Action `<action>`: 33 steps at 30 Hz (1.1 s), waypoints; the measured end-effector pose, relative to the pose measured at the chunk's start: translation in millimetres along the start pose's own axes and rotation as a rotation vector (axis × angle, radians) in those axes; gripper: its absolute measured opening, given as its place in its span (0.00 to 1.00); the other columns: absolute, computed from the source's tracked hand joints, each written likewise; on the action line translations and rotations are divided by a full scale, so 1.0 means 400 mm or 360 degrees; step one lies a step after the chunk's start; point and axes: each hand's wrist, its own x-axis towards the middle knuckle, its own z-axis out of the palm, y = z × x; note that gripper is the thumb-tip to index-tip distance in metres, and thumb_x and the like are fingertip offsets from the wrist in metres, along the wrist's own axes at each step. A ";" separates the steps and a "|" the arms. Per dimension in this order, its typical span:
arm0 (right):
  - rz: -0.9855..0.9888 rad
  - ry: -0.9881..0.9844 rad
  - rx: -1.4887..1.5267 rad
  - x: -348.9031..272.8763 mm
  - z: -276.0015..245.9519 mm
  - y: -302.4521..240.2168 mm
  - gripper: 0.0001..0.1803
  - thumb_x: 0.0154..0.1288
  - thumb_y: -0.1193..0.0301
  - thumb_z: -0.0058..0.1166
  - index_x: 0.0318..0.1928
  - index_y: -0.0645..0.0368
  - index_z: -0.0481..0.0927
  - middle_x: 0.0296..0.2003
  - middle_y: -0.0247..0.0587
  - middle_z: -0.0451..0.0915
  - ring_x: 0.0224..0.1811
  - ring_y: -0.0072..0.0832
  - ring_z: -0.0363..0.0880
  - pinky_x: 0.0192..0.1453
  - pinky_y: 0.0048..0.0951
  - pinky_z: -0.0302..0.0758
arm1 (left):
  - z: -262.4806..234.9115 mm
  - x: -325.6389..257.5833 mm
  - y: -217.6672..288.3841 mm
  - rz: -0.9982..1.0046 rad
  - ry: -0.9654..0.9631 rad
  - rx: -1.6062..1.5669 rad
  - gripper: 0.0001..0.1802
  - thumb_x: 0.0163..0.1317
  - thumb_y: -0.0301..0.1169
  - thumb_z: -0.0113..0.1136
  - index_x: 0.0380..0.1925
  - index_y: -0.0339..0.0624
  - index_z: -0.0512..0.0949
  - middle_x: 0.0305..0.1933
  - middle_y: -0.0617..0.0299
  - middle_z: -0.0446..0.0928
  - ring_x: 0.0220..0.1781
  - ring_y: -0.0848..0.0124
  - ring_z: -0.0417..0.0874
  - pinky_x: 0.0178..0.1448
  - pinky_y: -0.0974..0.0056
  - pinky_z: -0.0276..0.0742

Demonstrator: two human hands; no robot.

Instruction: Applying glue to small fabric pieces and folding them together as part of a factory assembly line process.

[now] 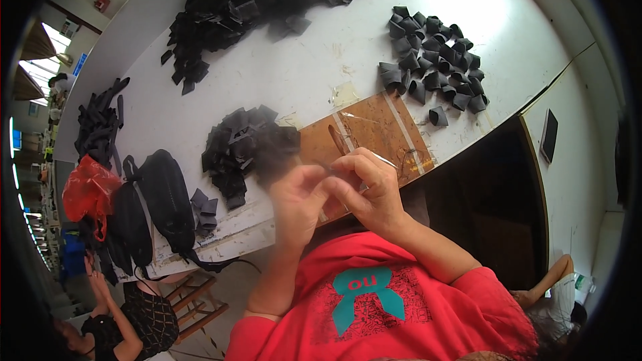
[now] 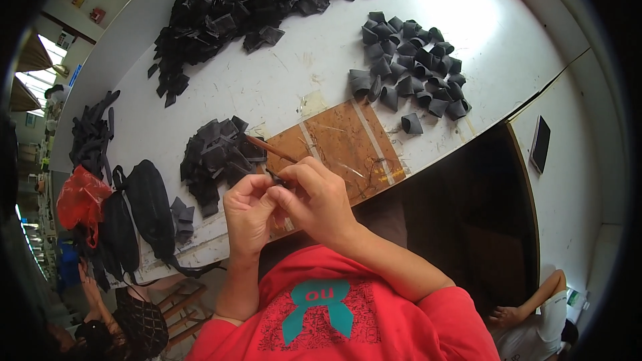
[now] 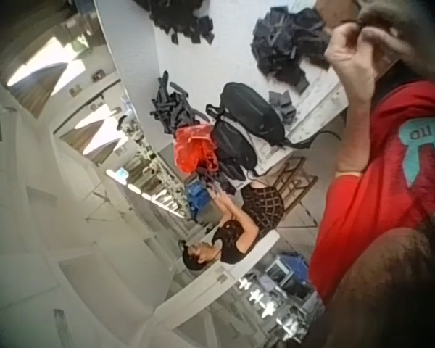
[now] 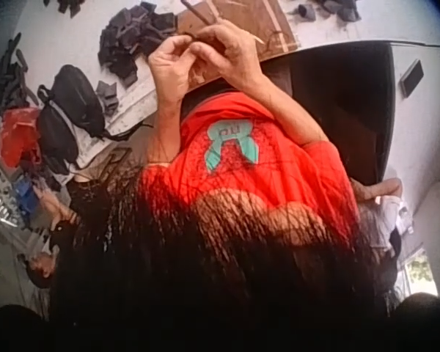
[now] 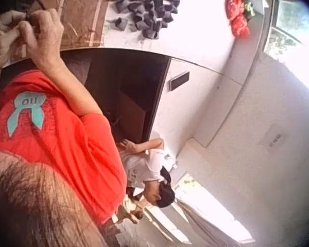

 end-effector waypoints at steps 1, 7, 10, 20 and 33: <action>-0.0037 0.0051 0.0063 0.000 0.003 0.002 0.06 0.48 0.77 0.57 0.29 0.62 0.74 0.23 0.41 0.72 0.22 0.35 0.74 0.24 0.29 0.70 | 0.014 -0.013 0.004 -0.0001 0.0049 -0.0077 0.04 0.56 0.21 0.56 0.31 0.32 0.72 0.23 0.61 0.76 0.19 0.79 0.75 0.20 0.78 0.68; -0.0348 0.0205 -0.0465 -0.008 0.017 0.016 0.07 0.45 0.81 0.54 0.29 0.61 0.75 0.24 0.41 0.71 0.22 0.36 0.74 0.24 0.31 0.72 | 0.054 -0.028 0.004 0.0628 0.0514 0.0459 0.06 0.53 0.16 0.54 0.32 0.32 0.72 0.24 0.61 0.74 0.15 0.82 0.69 0.17 0.78 0.63; -0.0124 0.0228 -0.0359 -0.008 0.011 0.023 0.05 0.47 0.81 0.53 0.29 0.62 0.75 0.22 0.37 0.71 0.21 0.30 0.73 0.23 0.28 0.71 | 0.031 -0.017 0.032 0.0010 0.0339 -0.0531 0.07 0.52 0.15 0.54 0.32 0.32 0.72 0.25 0.60 0.73 0.10 0.84 0.59 0.14 0.78 0.57; 0.1061 -0.0609 0.1396 0.027 -0.054 -0.029 0.12 0.64 0.64 0.47 0.29 0.60 0.74 0.17 0.23 0.63 0.20 0.11 0.60 0.20 0.16 0.56 | 0.064 -0.014 -0.002 0.0640 0.0433 -0.0023 0.04 0.55 0.17 0.48 0.32 0.32 0.69 0.31 0.57 0.74 0.21 0.81 0.72 0.25 0.78 0.69; 0.0623 -0.0837 0.0868 0.192 -0.097 -0.042 0.17 0.65 0.60 0.47 0.25 0.60 0.72 0.17 0.22 0.62 0.19 0.11 0.57 0.22 0.15 0.55 | 0.068 0.054 0.106 -0.0066 -0.0128 -0.0999 0.09 0.60 0.27 0.53 0.40 0.36 0.71 0.30 0.60 0.76 0.16 0.85 0.66 0.15 0.80 0.56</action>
